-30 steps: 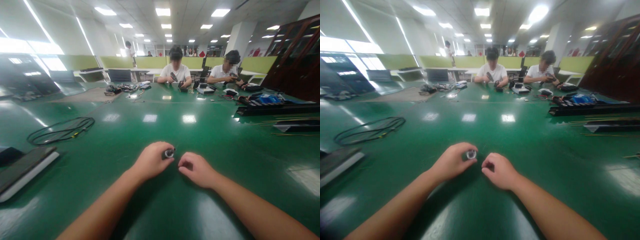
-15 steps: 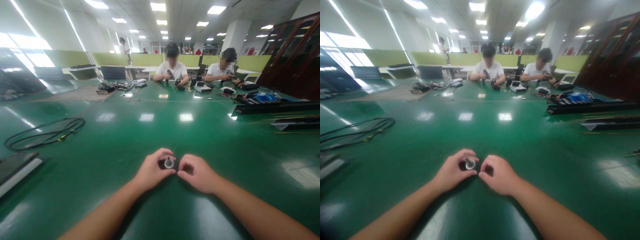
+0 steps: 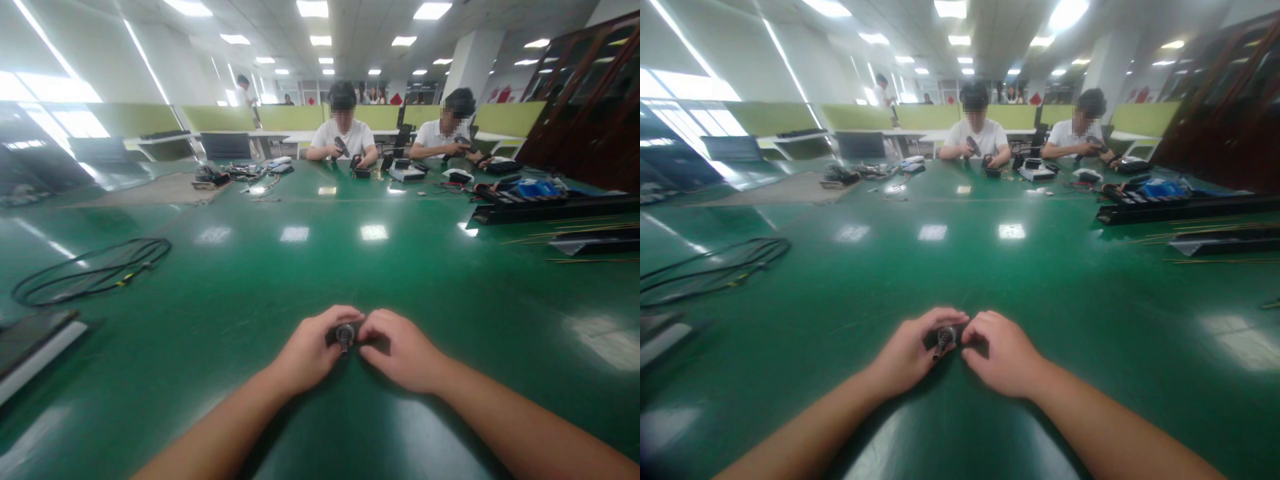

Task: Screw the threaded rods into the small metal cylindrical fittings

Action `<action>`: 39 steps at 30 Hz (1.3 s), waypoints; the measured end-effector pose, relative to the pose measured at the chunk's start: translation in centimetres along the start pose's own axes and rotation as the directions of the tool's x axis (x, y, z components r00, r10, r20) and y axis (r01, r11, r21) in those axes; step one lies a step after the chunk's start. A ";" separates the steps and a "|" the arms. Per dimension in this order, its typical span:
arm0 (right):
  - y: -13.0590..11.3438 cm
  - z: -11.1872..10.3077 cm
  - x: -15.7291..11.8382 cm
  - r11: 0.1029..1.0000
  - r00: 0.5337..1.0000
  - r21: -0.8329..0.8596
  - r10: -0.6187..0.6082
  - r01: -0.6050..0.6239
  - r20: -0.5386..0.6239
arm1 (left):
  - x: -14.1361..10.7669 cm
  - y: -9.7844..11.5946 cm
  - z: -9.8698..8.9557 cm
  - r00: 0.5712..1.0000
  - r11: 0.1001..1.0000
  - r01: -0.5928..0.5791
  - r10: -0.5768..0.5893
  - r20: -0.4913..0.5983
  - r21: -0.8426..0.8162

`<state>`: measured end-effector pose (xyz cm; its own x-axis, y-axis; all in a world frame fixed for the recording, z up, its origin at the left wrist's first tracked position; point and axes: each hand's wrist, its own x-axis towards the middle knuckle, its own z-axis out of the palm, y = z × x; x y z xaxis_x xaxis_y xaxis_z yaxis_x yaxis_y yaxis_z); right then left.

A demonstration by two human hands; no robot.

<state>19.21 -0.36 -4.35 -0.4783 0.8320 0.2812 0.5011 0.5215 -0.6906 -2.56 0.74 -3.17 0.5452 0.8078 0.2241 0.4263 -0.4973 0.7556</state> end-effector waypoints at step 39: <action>-0.8 -0.4 0.2 0.962 0.972 0.240 0.168 -0.126 -0.163 | -0.1 1.1 -0.1 0.989 0.994 -0.106 0.102 -0.102 -0.025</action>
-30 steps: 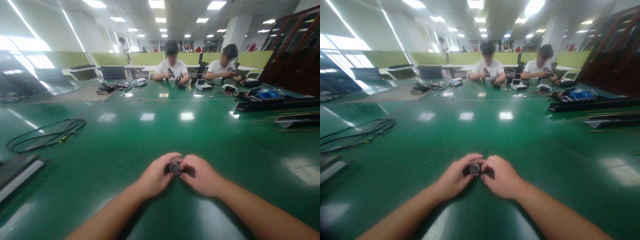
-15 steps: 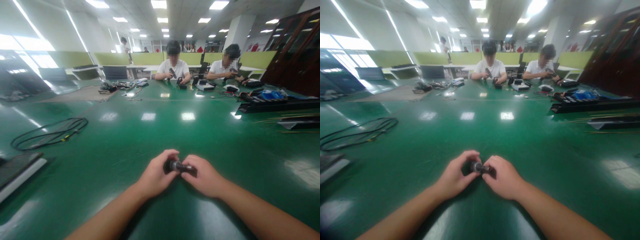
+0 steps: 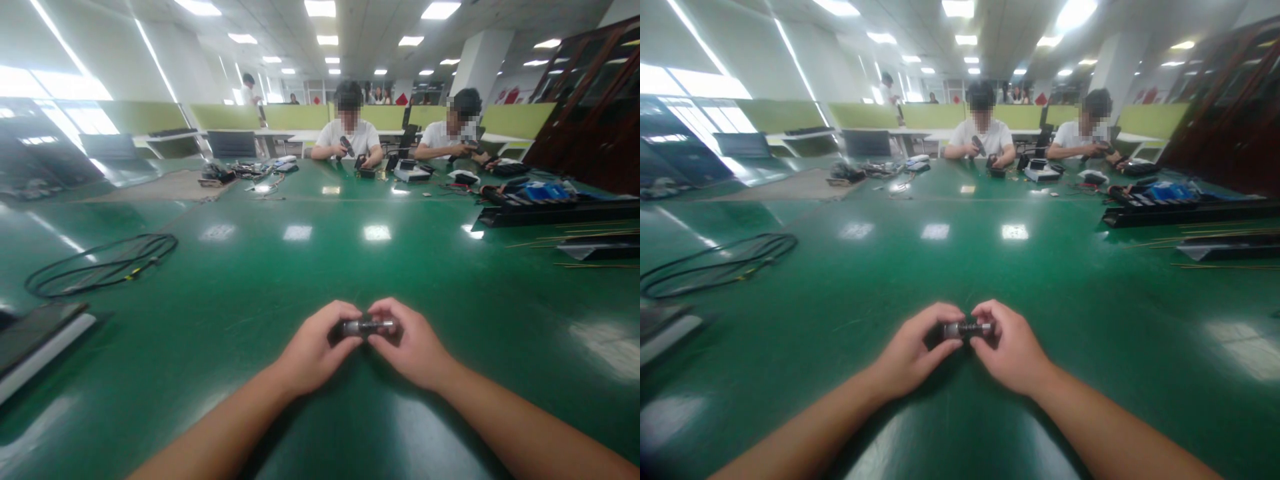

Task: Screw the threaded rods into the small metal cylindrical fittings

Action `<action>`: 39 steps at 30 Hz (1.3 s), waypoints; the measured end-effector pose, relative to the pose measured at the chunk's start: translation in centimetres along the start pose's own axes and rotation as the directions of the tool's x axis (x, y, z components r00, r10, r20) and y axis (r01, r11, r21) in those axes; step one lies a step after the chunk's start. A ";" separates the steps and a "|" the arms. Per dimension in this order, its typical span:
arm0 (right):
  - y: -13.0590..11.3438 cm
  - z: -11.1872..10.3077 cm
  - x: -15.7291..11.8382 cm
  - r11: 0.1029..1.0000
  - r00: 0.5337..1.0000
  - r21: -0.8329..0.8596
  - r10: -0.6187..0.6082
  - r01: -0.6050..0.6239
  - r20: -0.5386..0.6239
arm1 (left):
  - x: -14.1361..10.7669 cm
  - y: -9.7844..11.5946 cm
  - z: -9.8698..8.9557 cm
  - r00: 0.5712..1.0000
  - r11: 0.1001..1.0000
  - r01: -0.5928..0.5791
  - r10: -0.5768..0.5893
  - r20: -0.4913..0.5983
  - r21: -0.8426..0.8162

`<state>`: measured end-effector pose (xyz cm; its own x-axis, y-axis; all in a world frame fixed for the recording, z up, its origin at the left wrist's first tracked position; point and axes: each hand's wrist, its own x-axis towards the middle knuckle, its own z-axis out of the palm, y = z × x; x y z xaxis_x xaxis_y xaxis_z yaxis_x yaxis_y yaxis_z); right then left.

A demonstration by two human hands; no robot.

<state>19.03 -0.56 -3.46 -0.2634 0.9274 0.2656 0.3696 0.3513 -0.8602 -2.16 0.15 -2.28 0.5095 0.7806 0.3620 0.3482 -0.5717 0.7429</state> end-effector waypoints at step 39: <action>0.1 0.0 -0.1 0.994 0.995 -0.047 -0.094 0.095 0.029 | -0.4 -0.2 0.2 0.999 0.996 0.046 -0.046 -0.009 0.079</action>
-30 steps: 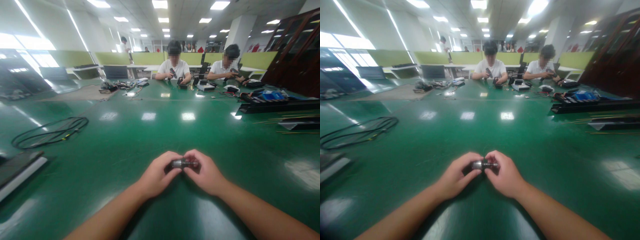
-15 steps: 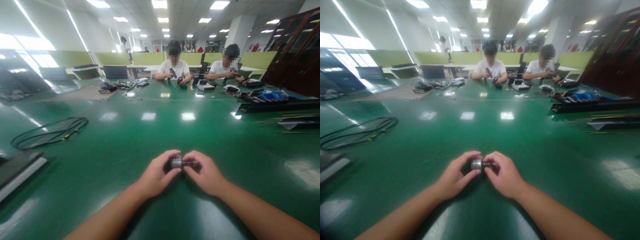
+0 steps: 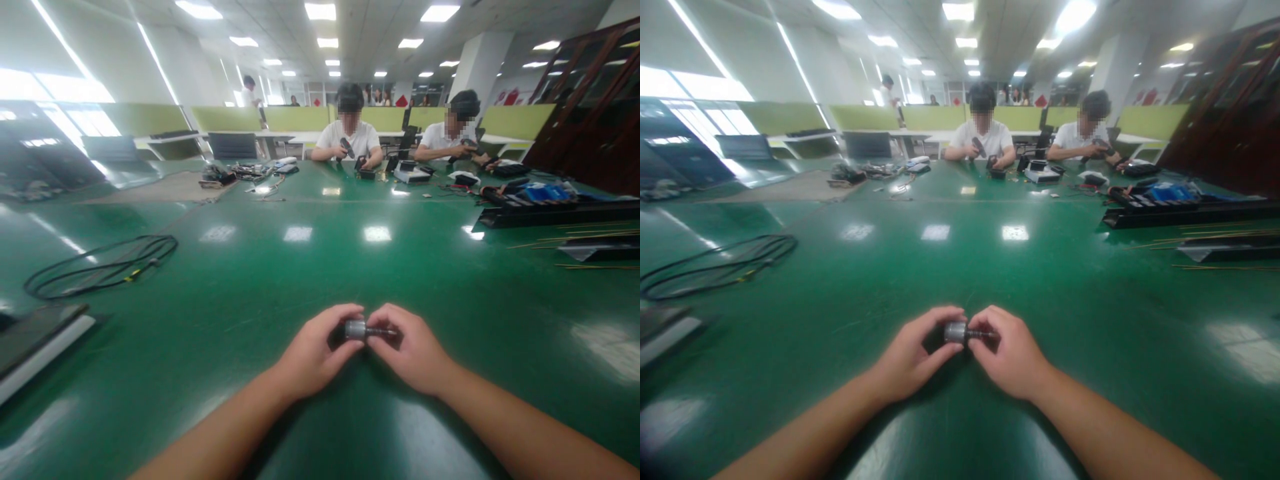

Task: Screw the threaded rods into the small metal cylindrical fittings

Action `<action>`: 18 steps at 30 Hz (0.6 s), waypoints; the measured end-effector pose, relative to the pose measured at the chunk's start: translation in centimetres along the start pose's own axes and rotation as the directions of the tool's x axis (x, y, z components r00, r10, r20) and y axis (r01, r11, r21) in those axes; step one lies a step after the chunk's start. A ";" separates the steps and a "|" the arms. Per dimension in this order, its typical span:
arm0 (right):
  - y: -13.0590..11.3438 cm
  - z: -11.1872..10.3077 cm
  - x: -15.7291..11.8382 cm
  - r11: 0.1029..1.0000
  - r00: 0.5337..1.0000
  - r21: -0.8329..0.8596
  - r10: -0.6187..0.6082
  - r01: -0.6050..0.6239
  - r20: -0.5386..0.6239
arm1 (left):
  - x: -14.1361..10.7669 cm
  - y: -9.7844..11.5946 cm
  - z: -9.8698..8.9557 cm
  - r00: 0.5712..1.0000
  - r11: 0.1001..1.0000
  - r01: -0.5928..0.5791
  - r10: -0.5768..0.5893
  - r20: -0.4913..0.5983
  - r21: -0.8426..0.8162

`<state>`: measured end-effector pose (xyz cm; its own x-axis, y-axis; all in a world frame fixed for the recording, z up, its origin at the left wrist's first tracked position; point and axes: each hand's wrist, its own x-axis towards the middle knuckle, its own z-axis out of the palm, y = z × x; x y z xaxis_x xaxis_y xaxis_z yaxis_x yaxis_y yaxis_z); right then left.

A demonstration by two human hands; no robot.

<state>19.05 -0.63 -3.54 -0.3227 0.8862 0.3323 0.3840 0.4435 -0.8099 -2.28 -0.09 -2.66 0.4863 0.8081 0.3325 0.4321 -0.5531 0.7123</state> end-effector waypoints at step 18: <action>0.3 0.1 0.2 0.999 0.999 0.007 0.048 -0.048 0.005 | 0.0 0.1 0.0 0.999 0.999 0.041 -0.041 -0.004 0.001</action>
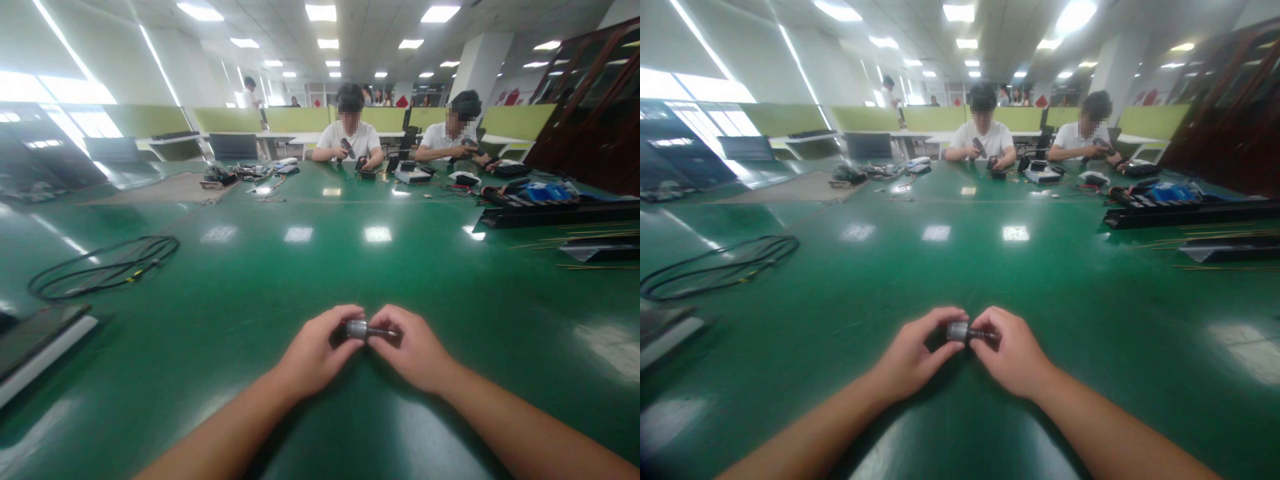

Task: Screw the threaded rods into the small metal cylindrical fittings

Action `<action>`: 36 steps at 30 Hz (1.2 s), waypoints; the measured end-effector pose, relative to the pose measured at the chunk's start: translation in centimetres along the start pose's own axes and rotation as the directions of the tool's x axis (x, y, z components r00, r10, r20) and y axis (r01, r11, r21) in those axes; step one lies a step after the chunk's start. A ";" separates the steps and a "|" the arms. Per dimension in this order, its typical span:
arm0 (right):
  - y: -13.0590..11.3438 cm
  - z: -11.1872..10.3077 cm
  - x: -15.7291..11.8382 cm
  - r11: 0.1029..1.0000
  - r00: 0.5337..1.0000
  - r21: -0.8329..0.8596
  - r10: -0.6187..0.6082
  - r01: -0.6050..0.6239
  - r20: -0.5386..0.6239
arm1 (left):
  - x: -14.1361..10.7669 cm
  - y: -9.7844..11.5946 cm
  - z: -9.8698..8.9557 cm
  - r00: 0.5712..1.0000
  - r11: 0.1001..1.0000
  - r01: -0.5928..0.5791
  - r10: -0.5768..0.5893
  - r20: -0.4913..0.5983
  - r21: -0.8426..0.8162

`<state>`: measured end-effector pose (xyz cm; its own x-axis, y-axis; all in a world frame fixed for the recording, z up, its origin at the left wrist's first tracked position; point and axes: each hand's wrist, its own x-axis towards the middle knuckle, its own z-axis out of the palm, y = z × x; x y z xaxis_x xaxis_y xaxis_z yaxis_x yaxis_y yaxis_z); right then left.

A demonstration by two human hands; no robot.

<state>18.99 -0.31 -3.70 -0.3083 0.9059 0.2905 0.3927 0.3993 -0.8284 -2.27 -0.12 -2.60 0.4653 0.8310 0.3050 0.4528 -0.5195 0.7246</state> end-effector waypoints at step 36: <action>-0.4 -0.1 0.1 0.993 0.994 0.044 0.106 -0.105 -0.023 | 0.2 -0.5 0.1 0.996 0.998 -0.049 0.051 -0.071 0.032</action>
<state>18.85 -0.35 -3.30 -0.2446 0.9462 0.2117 0.3841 0.2950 -0.8749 -2.36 0.28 -2.93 0.4329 0.8152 0.3848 0.4532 -0.5658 0.6889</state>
